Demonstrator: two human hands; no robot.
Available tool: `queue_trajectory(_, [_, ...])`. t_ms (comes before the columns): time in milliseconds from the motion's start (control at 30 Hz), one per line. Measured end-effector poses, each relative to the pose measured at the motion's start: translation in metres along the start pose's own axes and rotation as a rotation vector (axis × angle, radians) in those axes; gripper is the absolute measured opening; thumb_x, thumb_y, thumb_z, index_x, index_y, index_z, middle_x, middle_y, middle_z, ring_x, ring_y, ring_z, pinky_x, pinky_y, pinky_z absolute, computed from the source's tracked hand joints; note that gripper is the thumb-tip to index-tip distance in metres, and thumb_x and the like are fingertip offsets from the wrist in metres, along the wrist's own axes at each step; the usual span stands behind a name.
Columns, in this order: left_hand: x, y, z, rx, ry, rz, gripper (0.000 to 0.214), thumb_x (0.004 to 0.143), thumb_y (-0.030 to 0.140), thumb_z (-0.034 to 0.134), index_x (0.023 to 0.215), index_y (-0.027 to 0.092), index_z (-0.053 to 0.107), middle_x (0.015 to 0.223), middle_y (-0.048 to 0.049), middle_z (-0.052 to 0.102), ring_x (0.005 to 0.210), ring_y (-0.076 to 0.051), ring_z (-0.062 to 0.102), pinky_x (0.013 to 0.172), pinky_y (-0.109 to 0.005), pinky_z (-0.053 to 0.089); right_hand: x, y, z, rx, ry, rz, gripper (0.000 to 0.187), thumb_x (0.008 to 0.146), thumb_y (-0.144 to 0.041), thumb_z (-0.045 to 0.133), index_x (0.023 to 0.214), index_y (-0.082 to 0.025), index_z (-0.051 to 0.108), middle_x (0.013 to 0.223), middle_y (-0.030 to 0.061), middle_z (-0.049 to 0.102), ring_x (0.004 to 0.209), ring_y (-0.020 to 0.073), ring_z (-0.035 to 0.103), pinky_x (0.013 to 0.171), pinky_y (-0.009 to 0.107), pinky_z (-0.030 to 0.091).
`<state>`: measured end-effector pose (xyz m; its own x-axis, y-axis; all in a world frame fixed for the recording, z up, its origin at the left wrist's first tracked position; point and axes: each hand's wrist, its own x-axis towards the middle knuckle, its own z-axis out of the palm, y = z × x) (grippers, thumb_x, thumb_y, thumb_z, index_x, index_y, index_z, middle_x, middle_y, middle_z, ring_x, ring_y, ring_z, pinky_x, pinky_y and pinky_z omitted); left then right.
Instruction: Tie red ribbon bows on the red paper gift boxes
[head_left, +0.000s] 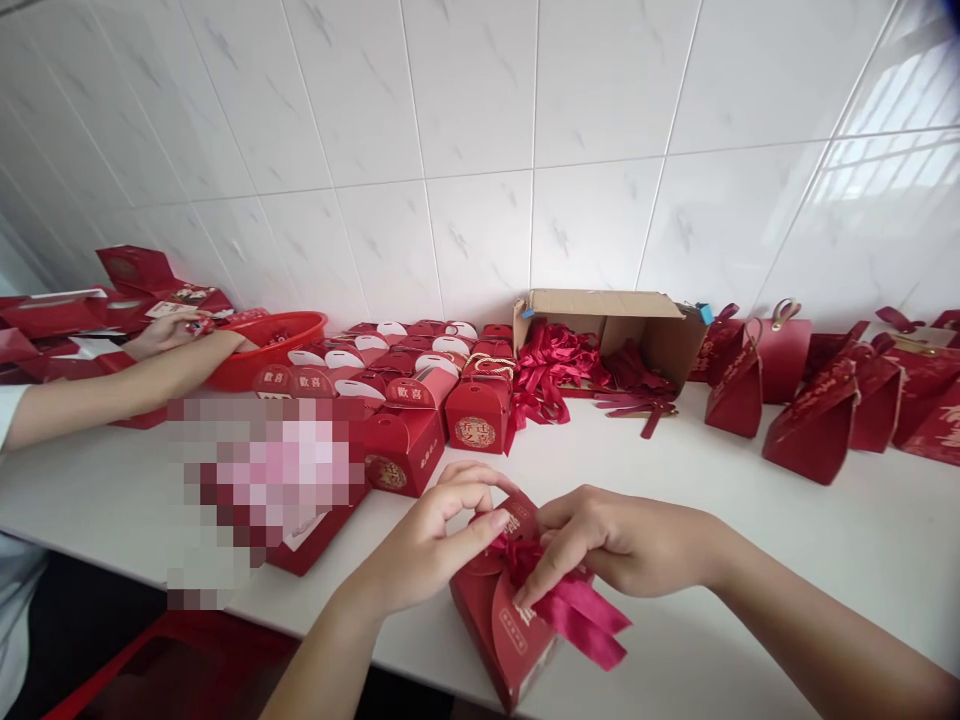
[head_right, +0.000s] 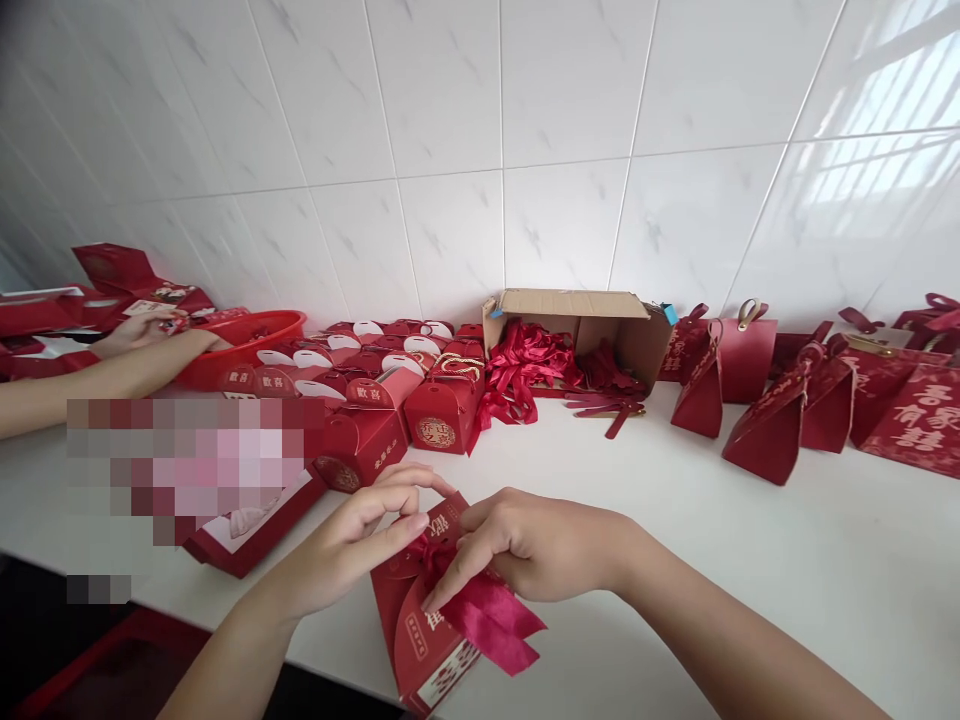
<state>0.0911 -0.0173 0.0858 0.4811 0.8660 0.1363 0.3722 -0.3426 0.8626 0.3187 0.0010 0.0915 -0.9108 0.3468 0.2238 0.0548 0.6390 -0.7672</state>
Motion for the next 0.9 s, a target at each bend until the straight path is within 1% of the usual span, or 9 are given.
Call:
queue_trajectory(100, [0.003,0.006,0.006,-0.014,0.038,-0.006,0.027,0.089,0.035,0.051,0.068,0.02,0.058,0.109,-0.0049,0.063,0.12,-0.021,0.049,0.101,-0.029,0.035,-0.002,-0.002,-0.001,-0.019,0.056,-0.014,0.05,0.082,0.007,0.038,0.116,-0.016,0.068,0.09,0.0064,0.066,0.075,0.011,0.057,0.069,0.022,0.045])
queue_trajectory(167, [0.003,0.007,0.008,-0.036,0.061,0.001,0.026,0.089,0.034,0.052,0.069,0.02,0.058,0.104,-0.0039,0.063,0.112,-0.02,0.053,0.096,-0.027,0.039,-0.003,-0.002,-0.002,-0.019,0.105,0.005,0.043,0.088,0.0,0.04,0.119,-0.016,0.063,0.083,0.0039,0.064,0.067,0.0098,0.055,0.064,0.022,0.045])
queue_trajectory(267, [0.002,0.007,0.012,-0.075,0.073,-0.016,0.024,0.089,0.034,0.052,0.07,0.02,0.054,0.093,-0.0021,0.064,0.095,-0.017,0.058,0.085,-0.025,0.043,-0.003,-0.002,-0.002,-0.008,0.155,0.071,0.024,0.093,-0.011,0.043,0.113,-0.015,0.054,0.071,-0.0013,0.057,0.059,0.0095,0.052,0.059,0.022,0.044])
queue_trajectory(367, [0.0,0.006,0.017,-0.104,0.078,-0.039,0.032,0.089,0.034,0.053,0.062,0.02,0.041,0.086,-0.0017,0.064,0.086,-0.016,0.059,0.08,-0.025,0.043,-0.002,-0.001,-0.001,0.008,0.182,0.103,0.011,0.095,-0.017,0.043,0.105,-0.019,0.043,0.068,-0.0041,0.054,0.058,0.0093,0.049,0.058,0.021,0.041])
queue_trajectory(433, [-0.002,0.004,0.022,-0.124,0.116,-0.038,0.036,0.087,0.031,0.056,0.06,0.02,0.035,0.085,-0.002,0.065,0.09,-0.017,0.06,0.083,-0.025,0.044,-0.001,0.0,-0.001,-0.004,0.19,0.115,0.007,0.096,-0.019,0.042,0.102,-0.02,0.042,0.068,-0.0044,0.054,0.057,0.0091,0.047,0.056,0.021,0.039])
queue_trajectory(500, [-0.003,0.002,0.025,-0.152,0.154,-0.036,0.038,0.086,0.029,0.058,0.059,0.02,0.033,0.085,-0.0024,0.066,0.097,-0.019,0.06,0.088,-0.027,0.044,0.0,0.002,-0.001,-0.04,0.203,0.134,0.005,0.096,-0.021,0.042,0.101,-0.02,0.044,0.066,-0.0051,0.052,0.056,0.0091,0.043,0.055,0.021,0.036])
queue_trajectory(633, [-0.004,-0.002,0.03,-0.195,0.179,-0.044,0.041,0.083,0.027,0.06,0.057,0.021,0.029,0.086,-0.0037,0.07,0.105,-0.022,0.061,0.092,-0.03,0.045,0.001,0.006,-0.001,-0.099,0.233,0.143,0.007,0.096,-0.022,0.042,0.101,-0.02,0.047,0.064,-0.0053,0.049,0.056,0.0094,0.038,0.053,0.021,0.033])
queue_trajectory(800, [-0.003,-0.005,0.031,-0.2,0.21,-0.061,0.039,0.079,0.027,0.063,0.055,0.021,0.034,0.084,-0.005,0.072,0.111,-0.026,0.061,0.093,-0.033,0.046,-0.003,0.01,-0.008,-0.113,0.228,0.15,0.007,0.096,-0.024,0.043,0.1,-0.021,0.047,0.067,-0.0038,0.054,0.059,0.0099,0.045,0.057,0.022,0.038])
queue_trajectory(900, [-0.002,-0.006,0.031,-0.199,0.205,-0.061,0.036,0.076,0.026,0.066,0.054,0.021,0.039,0.083,-0.005,0.073,0.117,-0.028,0.058,0.097,-0.037,0.045,-0.005,0.012,-0.013,-0.159,0.23,0.169,0.006,0.096,-0.024,0.043,0.1,-0.021,0.047,0.069,-0.0032,0.055,0.062,0.0105,0.048,0.059,0.022,0.04])
